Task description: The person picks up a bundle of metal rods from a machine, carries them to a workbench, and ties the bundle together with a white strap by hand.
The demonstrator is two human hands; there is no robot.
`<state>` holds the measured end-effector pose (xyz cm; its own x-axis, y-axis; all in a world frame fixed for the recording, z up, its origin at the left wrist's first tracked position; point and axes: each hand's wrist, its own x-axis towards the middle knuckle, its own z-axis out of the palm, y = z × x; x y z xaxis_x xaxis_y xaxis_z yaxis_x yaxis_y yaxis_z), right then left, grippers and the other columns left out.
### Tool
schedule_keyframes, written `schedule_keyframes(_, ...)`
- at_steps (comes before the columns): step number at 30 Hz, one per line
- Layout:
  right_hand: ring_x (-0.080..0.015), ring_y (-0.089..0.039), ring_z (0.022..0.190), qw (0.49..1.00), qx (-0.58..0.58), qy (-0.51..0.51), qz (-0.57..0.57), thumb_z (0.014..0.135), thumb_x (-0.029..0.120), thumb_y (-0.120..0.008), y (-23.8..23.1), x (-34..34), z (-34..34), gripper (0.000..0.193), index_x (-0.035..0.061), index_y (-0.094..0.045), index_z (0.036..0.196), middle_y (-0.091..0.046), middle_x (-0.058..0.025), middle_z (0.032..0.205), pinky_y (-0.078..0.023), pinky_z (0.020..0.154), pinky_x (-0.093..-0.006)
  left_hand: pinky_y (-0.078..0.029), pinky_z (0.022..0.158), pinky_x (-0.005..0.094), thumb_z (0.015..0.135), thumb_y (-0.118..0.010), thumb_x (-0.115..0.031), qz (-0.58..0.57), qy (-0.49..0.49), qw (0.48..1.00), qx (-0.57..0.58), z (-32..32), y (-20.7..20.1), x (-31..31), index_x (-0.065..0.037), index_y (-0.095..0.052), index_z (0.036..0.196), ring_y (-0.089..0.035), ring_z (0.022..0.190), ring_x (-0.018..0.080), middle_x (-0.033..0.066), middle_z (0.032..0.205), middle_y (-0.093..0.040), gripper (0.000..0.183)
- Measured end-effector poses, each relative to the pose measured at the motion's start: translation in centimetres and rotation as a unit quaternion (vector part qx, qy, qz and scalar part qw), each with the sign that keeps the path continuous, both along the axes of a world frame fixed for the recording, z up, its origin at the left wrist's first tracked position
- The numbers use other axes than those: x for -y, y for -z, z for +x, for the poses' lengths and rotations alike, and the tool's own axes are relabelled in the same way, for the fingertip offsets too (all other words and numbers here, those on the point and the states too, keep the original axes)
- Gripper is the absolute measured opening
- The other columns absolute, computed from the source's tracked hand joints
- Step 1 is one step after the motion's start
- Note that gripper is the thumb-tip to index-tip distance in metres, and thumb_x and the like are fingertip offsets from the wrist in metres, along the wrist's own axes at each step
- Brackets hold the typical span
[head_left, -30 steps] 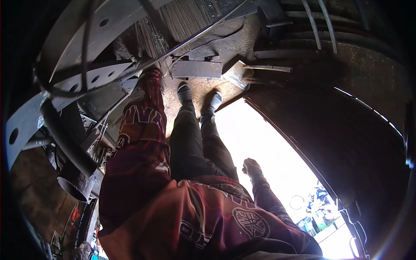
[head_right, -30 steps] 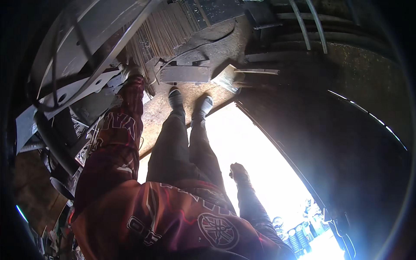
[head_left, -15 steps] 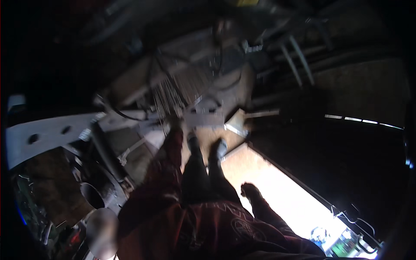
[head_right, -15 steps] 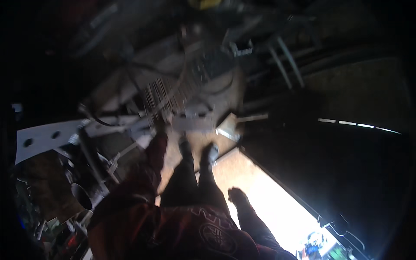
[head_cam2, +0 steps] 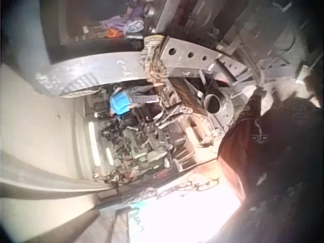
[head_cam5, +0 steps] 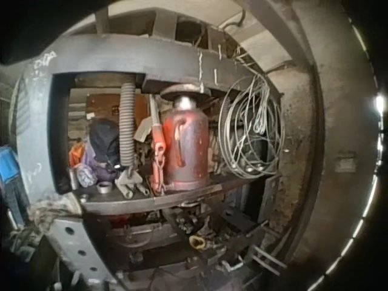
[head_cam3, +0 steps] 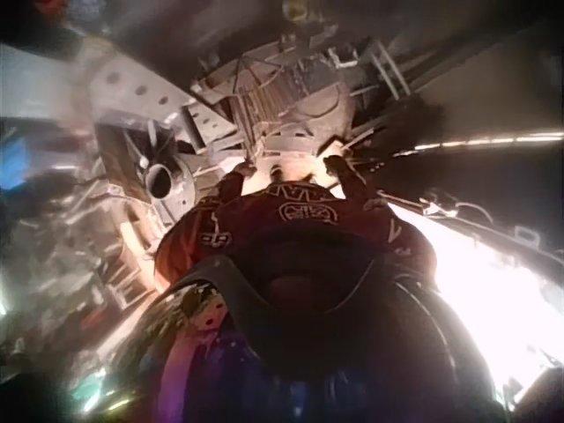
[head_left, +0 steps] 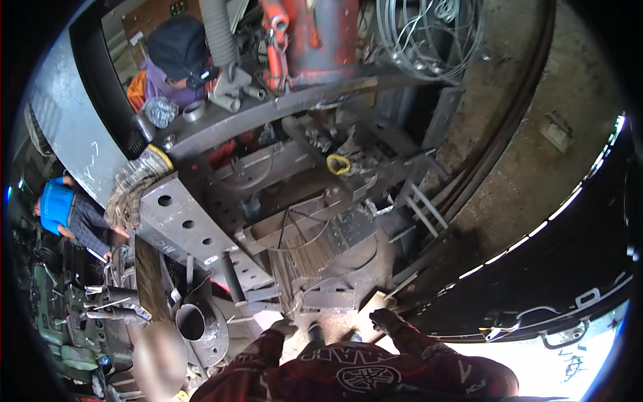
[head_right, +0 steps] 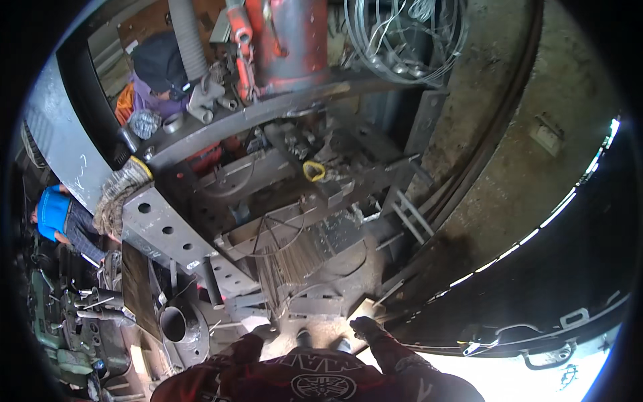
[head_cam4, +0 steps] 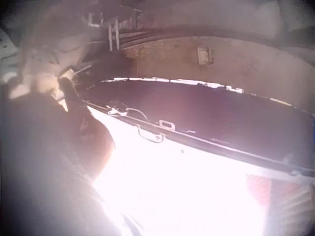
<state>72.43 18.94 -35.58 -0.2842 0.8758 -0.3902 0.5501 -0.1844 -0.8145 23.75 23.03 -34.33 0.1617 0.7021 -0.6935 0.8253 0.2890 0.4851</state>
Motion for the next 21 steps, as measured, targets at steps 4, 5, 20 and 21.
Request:
schedule_keyframes(4,-0.0278,-0.068,0.074,0.968,0.019,0.117,-0.222,0.092,0.033,-0.063,-4.1,-0.3,6.1,0.024,0.0094,-0.063,0.088,-0.067,-0.0113,0.079,-0.053,0.067,-0.0428,-0.046,0.106,0.0414,0.082,-0.065,-0.059,0.112,0.056,0.990,-0.066,5.0,-2.3,-0.4,-0.004,-0.063,0.132,-0.060,0.125,0.0352,0.0215,0.133,-0.063,0.074)
schedule_keyframes(5,-0.0267,-0.068,0.073,0.976,0.041,0.078,-0.201,0.095,0.034,-0.062,-5.3,-1.5,5.2,0.027,0.0089,-0.063,0.087,-0.067,-0.0112,0.078,-0.053,0.067,-0.0418,-0.046,0.106,0.0414,0.082,-0.065,-0.059,0.108,0.039,0.990,-0.085,3.7,-2.0,0.3,-0.005,-0.064,0.131,-0.060,0.125,0.0356,0.0215,0.133,-0.064,0.073)
schedule_keyframes(20,-0.0249,-0.066,0.077,0.918,-0.188,0.239,-0.255,0.091,0.044,-0.065,-14.5,-6.2,4.4,0.040,0.0056,-0.065,0.102,-0.068,-0.0099,0.095,-0.055,0.071,-0.0403,-0.050,0.091,0.0368,0.083,-0.074,-0.047,-0.033,0.044,0.994,0.100,3.7,1.2,5.1,-0.009,-0.074,0.116,-0.066,0.100,0.0232,0.0104,0.112,-0.072,0.050)
schedule_keyframes(21,-0.0251,-0.066,0.077,0.914,-0.188,0.252,-0.257,0.092,0.041,-0.065,-14.6,-6.3,5.4,0.036,0.0067,-0.065,0.102,-0.068,-0.0099,0.093,-0.055,0.070,-0.0403,-0.049,0.095,0.0383,0.084,-0.070,-0.052,-0.051,0.038,0.995,0.075,5.0,0.5,3.6,-0.012,-0.073,0.119,-0.065,0.108,0.0266,0.0128,0.119,-0.071,0.053)
